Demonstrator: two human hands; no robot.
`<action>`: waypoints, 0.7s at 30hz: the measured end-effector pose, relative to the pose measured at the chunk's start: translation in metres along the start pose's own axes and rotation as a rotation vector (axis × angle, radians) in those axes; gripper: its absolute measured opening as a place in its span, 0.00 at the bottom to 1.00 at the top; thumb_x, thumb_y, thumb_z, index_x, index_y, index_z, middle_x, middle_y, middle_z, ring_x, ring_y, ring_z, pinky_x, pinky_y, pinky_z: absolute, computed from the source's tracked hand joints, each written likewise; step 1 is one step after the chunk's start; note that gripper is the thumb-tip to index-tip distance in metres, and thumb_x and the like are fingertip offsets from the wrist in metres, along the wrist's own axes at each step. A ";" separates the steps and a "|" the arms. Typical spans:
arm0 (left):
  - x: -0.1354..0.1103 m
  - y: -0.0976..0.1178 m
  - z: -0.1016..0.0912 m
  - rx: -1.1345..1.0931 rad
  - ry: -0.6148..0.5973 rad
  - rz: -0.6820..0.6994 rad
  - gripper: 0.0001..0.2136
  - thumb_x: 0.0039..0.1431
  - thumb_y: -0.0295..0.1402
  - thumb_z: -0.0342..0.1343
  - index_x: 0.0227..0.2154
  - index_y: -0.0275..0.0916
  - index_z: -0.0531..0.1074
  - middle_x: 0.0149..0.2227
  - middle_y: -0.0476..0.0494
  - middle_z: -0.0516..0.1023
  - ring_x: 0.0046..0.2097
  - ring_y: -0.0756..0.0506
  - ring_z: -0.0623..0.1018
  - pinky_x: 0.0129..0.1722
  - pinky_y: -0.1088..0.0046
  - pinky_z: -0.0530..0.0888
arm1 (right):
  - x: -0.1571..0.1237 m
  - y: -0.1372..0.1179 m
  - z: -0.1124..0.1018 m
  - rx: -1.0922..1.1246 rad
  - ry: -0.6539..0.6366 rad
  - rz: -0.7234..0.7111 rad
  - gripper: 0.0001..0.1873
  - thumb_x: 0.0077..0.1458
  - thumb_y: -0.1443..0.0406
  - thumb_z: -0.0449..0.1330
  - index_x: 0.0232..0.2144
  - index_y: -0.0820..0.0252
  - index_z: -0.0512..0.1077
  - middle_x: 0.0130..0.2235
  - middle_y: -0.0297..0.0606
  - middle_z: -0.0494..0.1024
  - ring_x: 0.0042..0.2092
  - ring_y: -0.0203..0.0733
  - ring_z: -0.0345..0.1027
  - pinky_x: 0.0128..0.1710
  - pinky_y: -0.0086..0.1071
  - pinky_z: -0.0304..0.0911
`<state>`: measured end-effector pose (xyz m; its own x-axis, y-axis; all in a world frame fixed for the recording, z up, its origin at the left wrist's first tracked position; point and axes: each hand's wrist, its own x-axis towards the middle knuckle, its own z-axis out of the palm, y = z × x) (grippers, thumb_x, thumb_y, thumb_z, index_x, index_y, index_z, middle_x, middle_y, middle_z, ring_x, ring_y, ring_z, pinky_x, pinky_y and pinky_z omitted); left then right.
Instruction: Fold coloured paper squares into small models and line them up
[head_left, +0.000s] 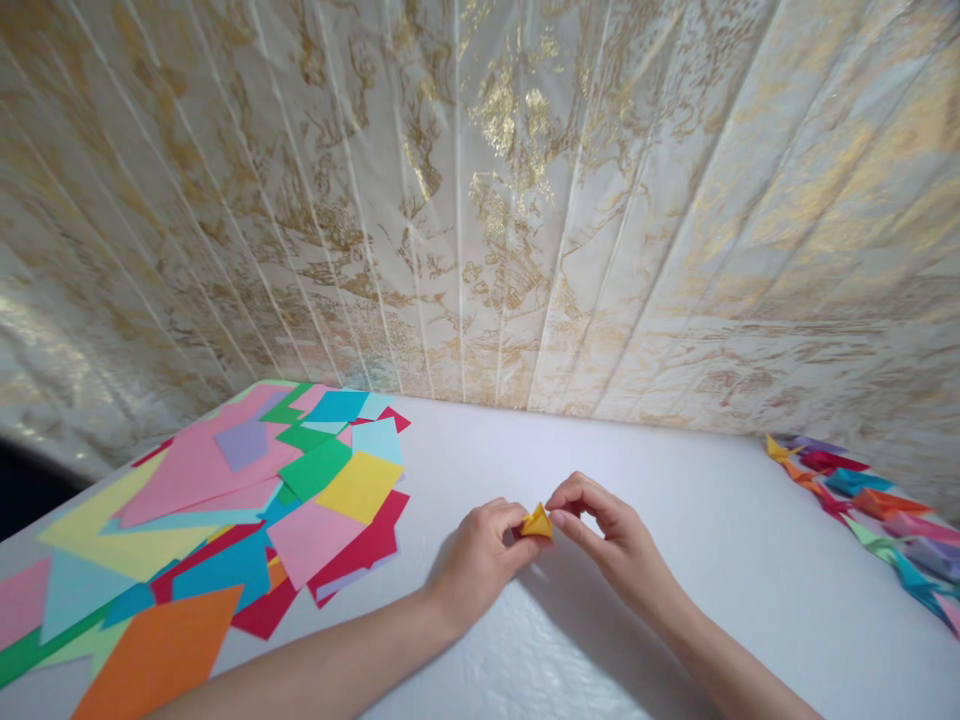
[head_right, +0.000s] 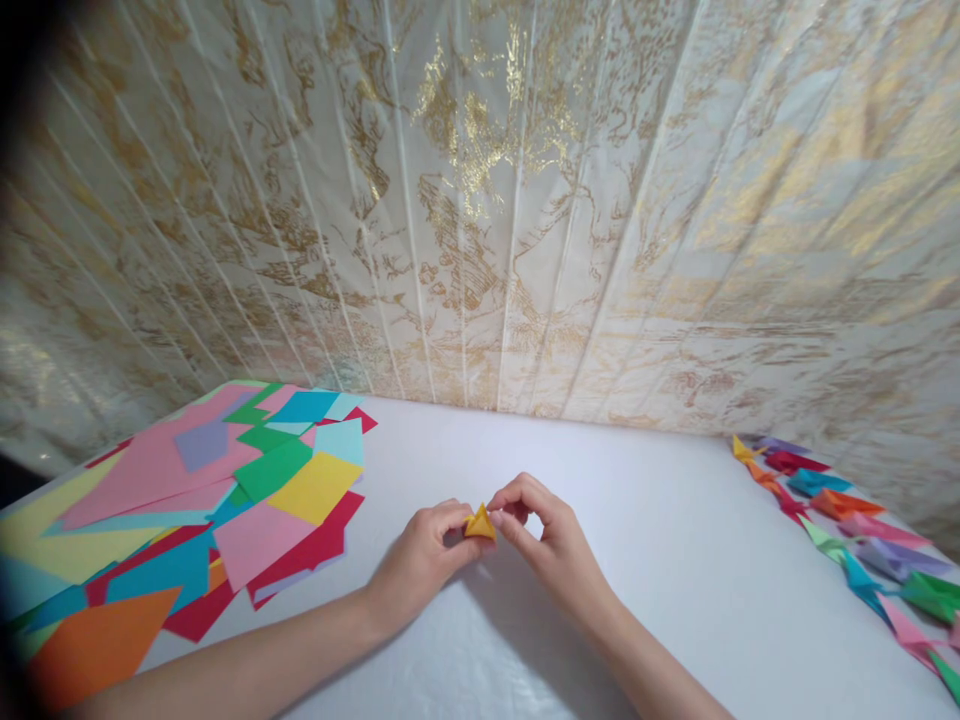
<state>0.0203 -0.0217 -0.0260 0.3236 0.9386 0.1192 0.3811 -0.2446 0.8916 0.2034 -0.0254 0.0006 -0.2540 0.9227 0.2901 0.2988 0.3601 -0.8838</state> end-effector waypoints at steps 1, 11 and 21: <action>0.000 0.000 0.000 0.003 0.002 0.007 0.12 0.56 0.34 0.60 0.21 0.39 0.67 0.25 0.53 0.68 0.32 0.47 0.70 0.34 0.73 0.63 | 0.001 0.000 0.000 -0.005 -0.011 0.014 0.10 0.60 0.58 0.61 0.31 0.56 0.75 0.31 0.34 0.73 0.34 0.42 0.66 0.38 0.35 0.61; -0.001 0.005 -0.001 0.047 0.023 -0.012 0.10 0.54 0.28 0.57 0.19 0.40 0.65 0.24 0.53 0.66 0.29 0.48 0.67 0.31 0.74 0.61 | -0.001 0.001 0.000 -0.192 -0.022 -0.121 0.07 0.59 0.65 0.61 0.31 0.55 0.66 0.31 0.33 0.69 0.34 0.40 0.62 0.36 0.33 0.60; 0.001 0.000 0.002 0.033 0.006 -0.052 0.05 0.49 0.24 0.56 0.21 0.39 0.70 0.24 0.53 0.69 0.30 0.49 0.70 0.31 0.76 0.63 | -0.003 -0.001 0.004 -0.539 -0.048 -0.473 0.05 0.64 0.70 0.56 0.36 0.56 0.64 0.33 0.35 0.70 0.34 0.42 0.63 0.33 0.32 0.60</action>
<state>0.0222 -0.0212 -0.0261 0.2975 0.9517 0.0754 0.4259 -0.2030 0.8817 0.2001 -0.0294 -0.0013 -0.5052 0.6483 0.5696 0.5560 0.7493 -0.3597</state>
